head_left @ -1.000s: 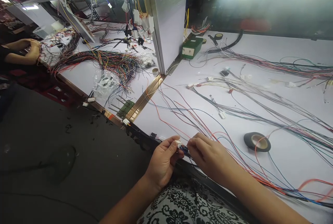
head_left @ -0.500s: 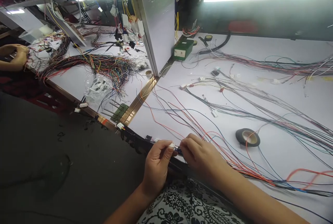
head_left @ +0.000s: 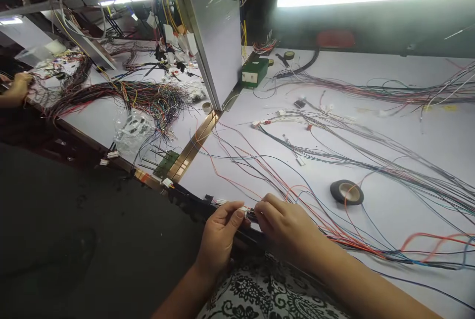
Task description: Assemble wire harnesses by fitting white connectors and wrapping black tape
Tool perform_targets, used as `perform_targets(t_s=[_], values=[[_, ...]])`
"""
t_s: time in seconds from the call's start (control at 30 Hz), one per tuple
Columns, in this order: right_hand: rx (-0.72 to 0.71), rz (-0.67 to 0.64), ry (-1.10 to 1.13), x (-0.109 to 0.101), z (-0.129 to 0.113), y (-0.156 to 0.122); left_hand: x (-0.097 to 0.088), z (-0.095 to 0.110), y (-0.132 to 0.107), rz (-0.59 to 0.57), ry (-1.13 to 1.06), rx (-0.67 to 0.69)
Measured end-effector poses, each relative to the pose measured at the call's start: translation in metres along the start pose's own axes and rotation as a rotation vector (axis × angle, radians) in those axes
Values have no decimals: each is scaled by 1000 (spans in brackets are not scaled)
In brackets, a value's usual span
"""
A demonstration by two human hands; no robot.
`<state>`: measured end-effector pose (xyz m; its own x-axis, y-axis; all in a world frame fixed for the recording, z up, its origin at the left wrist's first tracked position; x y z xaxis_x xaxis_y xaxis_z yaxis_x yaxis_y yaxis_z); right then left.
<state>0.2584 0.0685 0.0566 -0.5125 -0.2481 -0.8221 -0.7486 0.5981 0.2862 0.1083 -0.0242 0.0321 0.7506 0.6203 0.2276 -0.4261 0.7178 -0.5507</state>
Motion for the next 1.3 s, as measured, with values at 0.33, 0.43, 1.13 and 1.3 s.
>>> perform_targets(t_s=[0.33, 0.43, 1.13, 1.3], values=[[89, 4, 69, 1, 1, 0, 8, -1, 0, -28, -203, -132], [27, 29, -9, 3, 2, -3, 6, -1, -4, -24, -66, 2], [124, 62, 188, -4, -6, 4, -1, 4, -10, -34, 299, 328], [123, 104, 223, -3, -5, 6, -1, 7, -6, -62, 341, 377]])
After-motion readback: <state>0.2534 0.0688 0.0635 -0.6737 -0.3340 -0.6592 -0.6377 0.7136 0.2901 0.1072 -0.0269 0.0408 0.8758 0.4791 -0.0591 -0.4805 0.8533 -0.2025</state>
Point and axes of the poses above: each hand's wrist, its own y-axis towards the middle knuckle, its own x-axis out of the palm, z = x × y, the point moved 1 cm from there along y, towards the middle knuckle, and after that the axes turned 7 degrees about z, right-handed, at the moved point
